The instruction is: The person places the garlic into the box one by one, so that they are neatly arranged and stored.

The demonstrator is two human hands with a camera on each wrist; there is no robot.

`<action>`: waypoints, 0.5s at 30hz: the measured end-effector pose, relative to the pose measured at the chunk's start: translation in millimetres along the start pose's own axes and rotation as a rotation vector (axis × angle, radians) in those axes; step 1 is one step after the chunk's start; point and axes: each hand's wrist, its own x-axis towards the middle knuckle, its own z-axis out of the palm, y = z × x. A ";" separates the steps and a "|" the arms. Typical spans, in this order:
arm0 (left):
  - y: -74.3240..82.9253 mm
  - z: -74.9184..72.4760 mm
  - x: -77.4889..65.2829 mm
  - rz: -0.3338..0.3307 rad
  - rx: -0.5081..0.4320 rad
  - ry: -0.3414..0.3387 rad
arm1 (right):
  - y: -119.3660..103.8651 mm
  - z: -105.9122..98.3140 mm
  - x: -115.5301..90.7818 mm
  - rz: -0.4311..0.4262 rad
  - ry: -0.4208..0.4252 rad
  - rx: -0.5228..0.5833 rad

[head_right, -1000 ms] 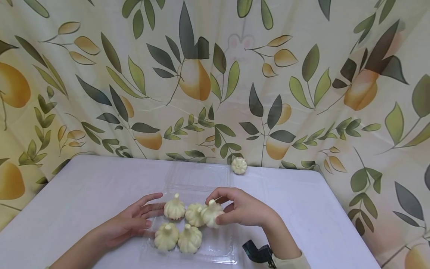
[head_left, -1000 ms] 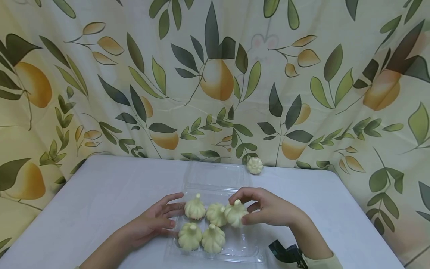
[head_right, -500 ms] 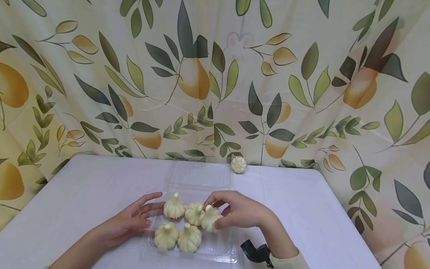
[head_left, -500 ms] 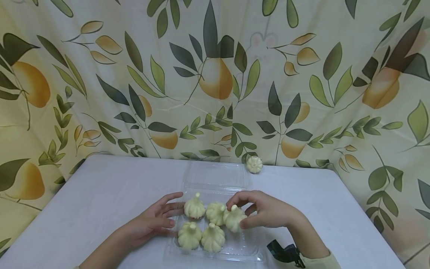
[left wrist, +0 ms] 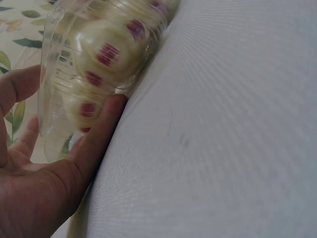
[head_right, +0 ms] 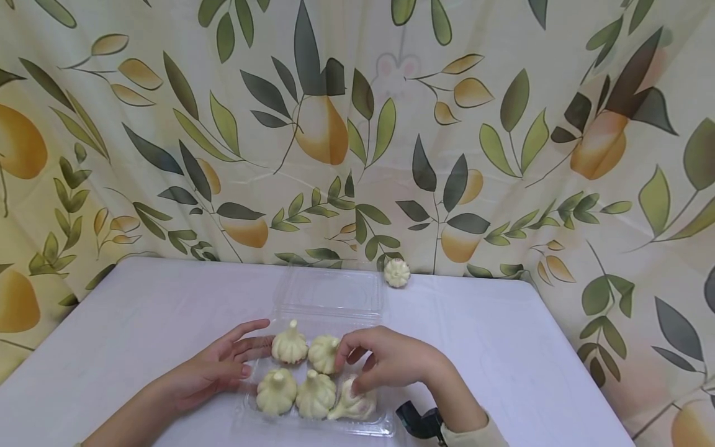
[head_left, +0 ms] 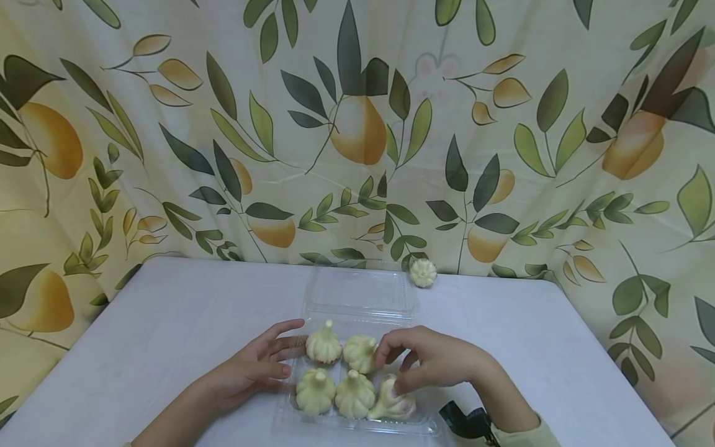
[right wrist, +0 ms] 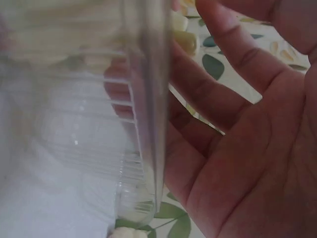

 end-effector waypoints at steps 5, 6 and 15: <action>0.4 -0.4 0.1 0.003 0.002 -0.005 | -4.9 5.2 1.7 0.043 -0.057 -0.067; 0.4 -0.5 0.1 0.003 0.003 -0.005 | -5.6 6.6 2.0 0.050 -0.071 -0.076; 0.2 -0.6 0.1 0.008 0.008 -0.006 | -5.2 15.9 5.1 0.043 -0.126 -0.169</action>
